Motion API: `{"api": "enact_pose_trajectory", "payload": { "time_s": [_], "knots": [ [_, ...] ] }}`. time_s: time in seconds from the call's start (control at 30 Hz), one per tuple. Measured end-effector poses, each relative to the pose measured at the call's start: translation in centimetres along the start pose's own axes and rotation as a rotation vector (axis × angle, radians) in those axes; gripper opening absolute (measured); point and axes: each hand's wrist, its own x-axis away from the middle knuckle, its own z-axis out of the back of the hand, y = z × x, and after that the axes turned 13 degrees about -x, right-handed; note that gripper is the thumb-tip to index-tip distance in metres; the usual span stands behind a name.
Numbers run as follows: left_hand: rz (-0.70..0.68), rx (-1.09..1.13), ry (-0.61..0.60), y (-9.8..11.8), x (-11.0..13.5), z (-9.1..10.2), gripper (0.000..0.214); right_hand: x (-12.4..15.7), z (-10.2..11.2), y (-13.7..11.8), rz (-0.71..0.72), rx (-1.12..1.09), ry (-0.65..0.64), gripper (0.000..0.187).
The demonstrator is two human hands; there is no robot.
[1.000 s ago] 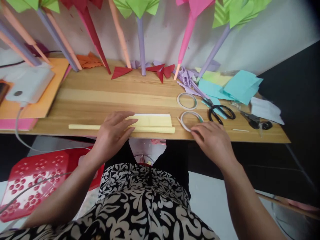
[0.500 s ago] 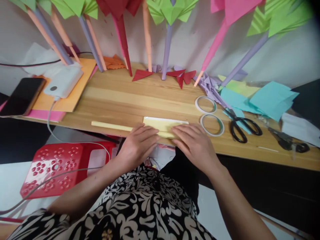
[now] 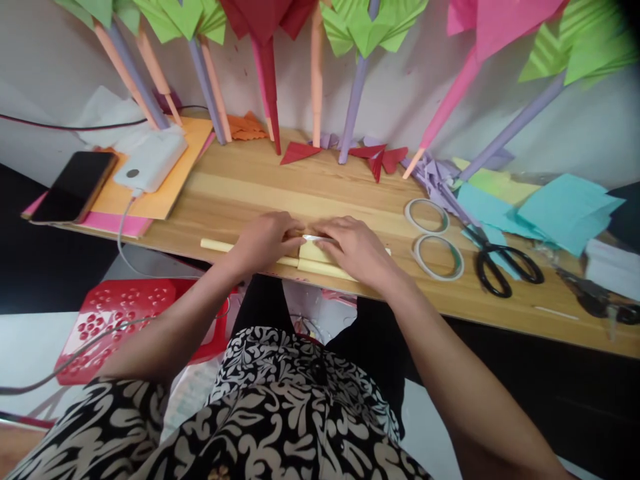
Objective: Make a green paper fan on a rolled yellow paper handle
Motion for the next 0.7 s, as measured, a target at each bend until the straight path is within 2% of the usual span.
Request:
{"api": "enact_pose_trajectory", "payload": {
  "time_s": [0.2, 0.43, 0.5, 0.7],
  "knots": [
    [-0.019, 0.112, 0.024, 0.6, -0.1, -0.5, 0.018, -0.5, -0.5, -0.4, -0.014, -0.073, 0.018, 0.017],
    [-0.031, 0.178, 0.03, 0.5, -0.2, -0.9, 0.019, -0.3, -0.5, -1.1, -0.086, -0.008, 0.04, 0.016],
    [-0.018, 0.177, 0.023, 0.4, -0.3, -0.8, 0.021, 0.3, -0.1, -0.7, -0.119, -0.005, 0.061, 0.014],
    [0.066, 0.118, -0.124, 0.5, -0.4, -0.4, 0.024, 3.9, 2.7, 1.2, -0.231, -0.051, 0.126, 0.011]
  ]
}}
